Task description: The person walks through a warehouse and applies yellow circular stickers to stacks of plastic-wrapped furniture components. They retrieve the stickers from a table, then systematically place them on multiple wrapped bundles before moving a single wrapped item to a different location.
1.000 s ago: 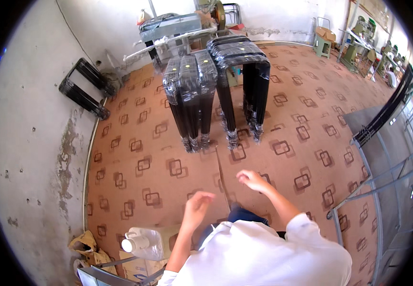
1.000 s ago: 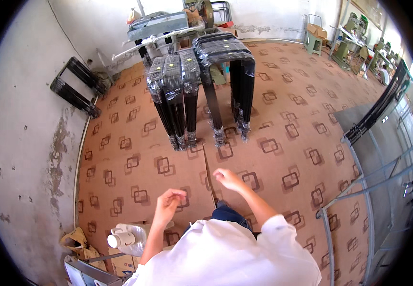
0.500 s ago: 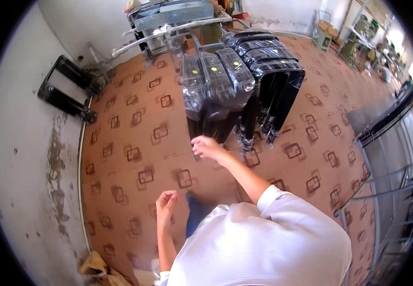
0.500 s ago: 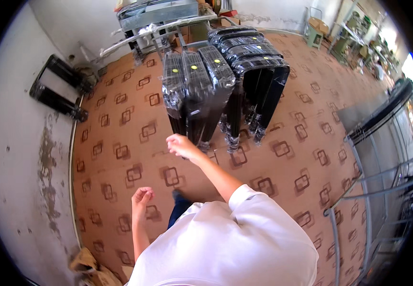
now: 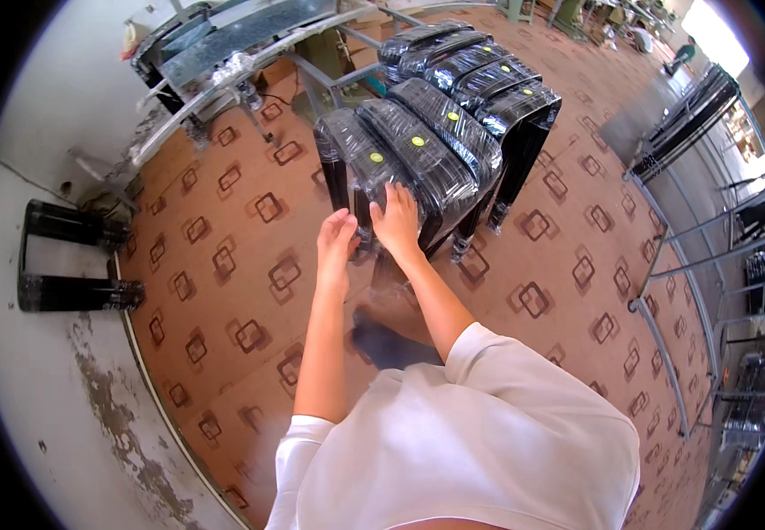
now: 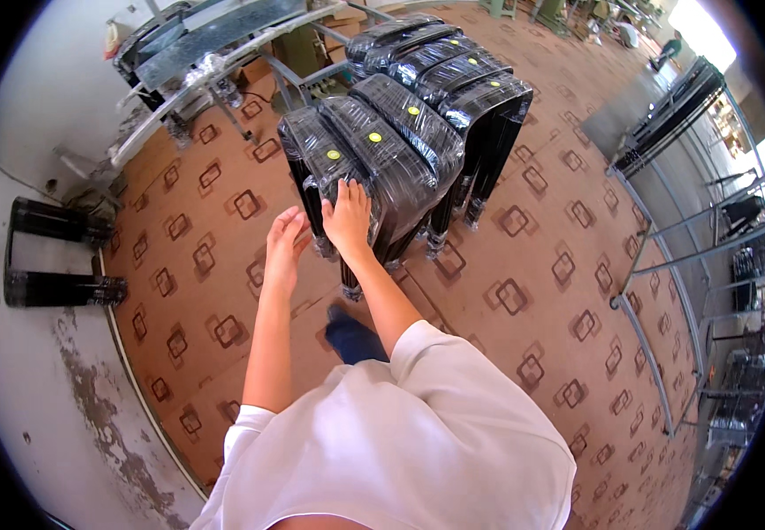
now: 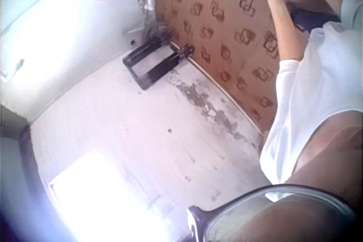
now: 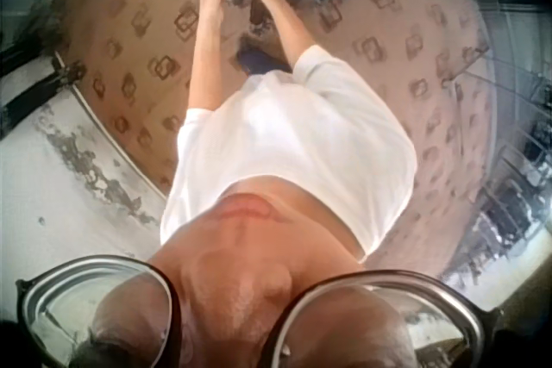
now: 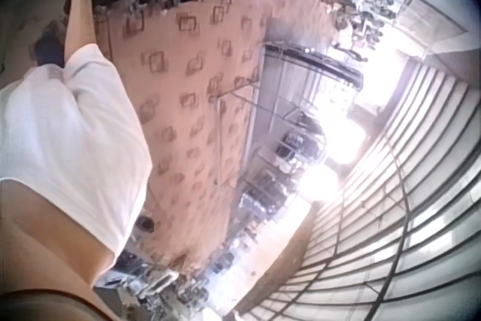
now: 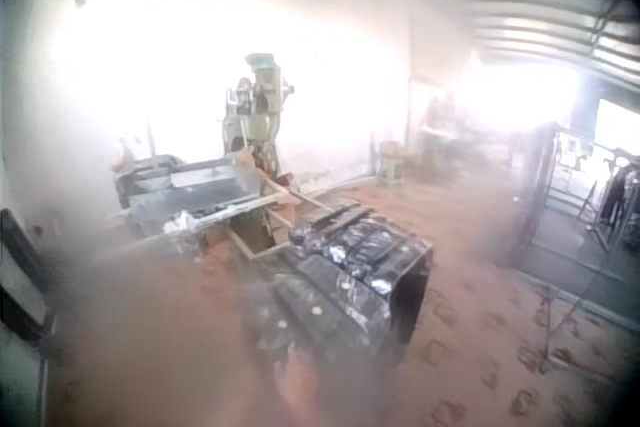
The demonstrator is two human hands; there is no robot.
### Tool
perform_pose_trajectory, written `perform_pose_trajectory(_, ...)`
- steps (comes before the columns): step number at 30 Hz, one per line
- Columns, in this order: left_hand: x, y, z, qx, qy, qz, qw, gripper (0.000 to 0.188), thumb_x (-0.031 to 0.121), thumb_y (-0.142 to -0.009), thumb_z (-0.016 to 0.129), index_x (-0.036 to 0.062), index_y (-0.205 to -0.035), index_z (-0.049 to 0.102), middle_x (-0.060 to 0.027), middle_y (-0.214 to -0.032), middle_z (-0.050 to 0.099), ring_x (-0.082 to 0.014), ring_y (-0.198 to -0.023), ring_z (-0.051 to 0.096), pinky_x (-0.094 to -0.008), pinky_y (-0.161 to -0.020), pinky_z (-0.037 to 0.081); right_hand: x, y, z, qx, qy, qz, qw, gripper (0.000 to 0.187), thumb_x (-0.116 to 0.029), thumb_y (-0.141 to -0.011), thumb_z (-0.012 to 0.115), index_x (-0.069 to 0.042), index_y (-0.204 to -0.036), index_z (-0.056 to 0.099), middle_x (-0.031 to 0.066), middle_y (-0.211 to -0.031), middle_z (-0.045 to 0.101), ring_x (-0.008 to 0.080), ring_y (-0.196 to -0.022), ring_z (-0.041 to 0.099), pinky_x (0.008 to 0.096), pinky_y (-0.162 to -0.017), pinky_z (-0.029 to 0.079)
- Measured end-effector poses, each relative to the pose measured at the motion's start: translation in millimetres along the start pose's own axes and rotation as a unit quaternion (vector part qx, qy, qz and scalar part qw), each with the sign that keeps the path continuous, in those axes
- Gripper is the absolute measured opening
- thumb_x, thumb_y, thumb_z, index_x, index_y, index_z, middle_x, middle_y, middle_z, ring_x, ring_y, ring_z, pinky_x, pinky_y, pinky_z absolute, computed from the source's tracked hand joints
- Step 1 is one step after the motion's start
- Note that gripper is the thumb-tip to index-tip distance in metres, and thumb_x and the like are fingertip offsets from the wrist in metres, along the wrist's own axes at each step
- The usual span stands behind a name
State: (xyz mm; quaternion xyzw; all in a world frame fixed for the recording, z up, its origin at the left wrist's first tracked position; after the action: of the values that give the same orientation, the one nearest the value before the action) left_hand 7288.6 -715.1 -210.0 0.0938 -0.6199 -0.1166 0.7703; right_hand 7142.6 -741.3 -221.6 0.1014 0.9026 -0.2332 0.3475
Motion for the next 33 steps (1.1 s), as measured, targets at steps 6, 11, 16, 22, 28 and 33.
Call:
perform_pose_trajectory(6, -30, -101, 3, -0.072, 0.037, -0.129, 0.988, 0.061, 0.044, -0.082, 0.058, 0.0024, -0.122, 0.040, -0.0096, -0.119, 0.047, -0.0211, -0.111, 0.044, -0.0349, -0.096, 0.034, -14, 4, 9, -0.042, 0.116, 0.024, 0.992, 0.061, -0.013, -0.077, 0.057, -0.002, -0.132, 0.032, 0.0215, -0.137, 0.030, 0.0367, -0.129, 0.025, 0.0530, -0.104, 0.017)
perform_pose_trajectory(11, -36, -172, 34, -0.151, 0.221, -0.219, 0.938, 0.071, 0.057, -0.081, 0.050, -0.0010, -0.122, 0.040, -0.0139, -0.125, 0.045, -0.0279, -0.114, 0.042, -0.0413, -0.101, 0.028, -21, 10, 10, -0.011, 0.081, 0.047, 0.996, 0.057, 0.004, -0.074, 0.050, -0.002, -0.129, 0.037, 0.0206, -0.135, 0.034, 0.0354, -0.126, 0.031, 0.0512, -0.104, 0.019)
perform_pose_trajectory(16, -58, -219, 22, -0.249, 0.539, -0.243, 0.767, 0.072, 0.060, -0.086, 0.032, -0.0007, -0.125, 0.040, -0.0135, -0.131, 0.043, -0.0309, -0.123, 0.036, -0.0456, -0.105, 0.022, -35, 15, 9, -0.010, 0.070, 0.092, 0.993, 0.057, 0.007, -0.073, 0.047, -0.003, -0.128, 0.039, 0.0172, -0.135, 0.036, 0.0333, -0.126, 0.032, 0.0466, -0.105, 0.022)
perform_pose_trajectory(22, -9, -226, 19, -0.346, 0.196, -0.047, 0.916, 0.053, 0.034, -0.092, 0.031, -0.0027, -0.130, 0.035, -0.0182, -0.133, 0.040, -0.0325, -0.123, 0.037, -0.0419, -0.105, 0.026, -76, 25, 10, -0.050, -0.046, 0.102, 0.993, 0.046, -0.007, -0.079, 0.056, -0.006, -0.123, 0.046, 0.0148, -0.133, 0.040, 0.0315, -0.121, 0.039, 0.0414, -0.101, 0.029)
perform_pose_trajectory(28, -19, -221, -39, -0.272, 0.080, -0.189, 0.940, 0.051, 0.031, -0.092, 0.030, -0.0020, -0.131, 0.033, -0.0172, -0.134, 0.039, -0.0307, -0.124, 0.036, -0.0403, -0.105, 0.026, 8, 23, 15, 0.094, -0.129, 0.237, 0.958, 0.041, -0.032, -0.079, 0.062, -0.002, -0.107, 0.057, 0.0166, -0.108, 0.058, 0.0320, -0.097, 0.053, 0.0375, -0.086, 0.040)
perform_pose_trajectory(33, -35, -213, -36, -0.305, 0.035, -0.250, 0.918, 0.050, 0.029, -0.092, 0.029, -0.0013, -0.132, 0.032, -0.0163, -0.135, 0.038, -0.0291, -0.124, 0.035, -0.0389, -0.106, 0.026, -3, 33, 62, -0.096, -0.189, 0.308, 0.927, 0.055, -0.054, -0.076, 0.057, 0.001, -0.079, 0.063, 0.0187, -0.071, 0.061, 0.0328, -0.068, 0.060, 0.0406, -0.063, 0.044)
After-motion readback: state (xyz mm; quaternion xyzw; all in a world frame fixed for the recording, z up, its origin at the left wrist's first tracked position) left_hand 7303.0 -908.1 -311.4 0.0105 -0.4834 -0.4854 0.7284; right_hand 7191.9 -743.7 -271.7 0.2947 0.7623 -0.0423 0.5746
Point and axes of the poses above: each hand's wrist, its own y-axis away from the middle knuckle, its own z-axis out of the palm, x = y × z, the point moved 9 cm from there along -y, towards the middle knuckle
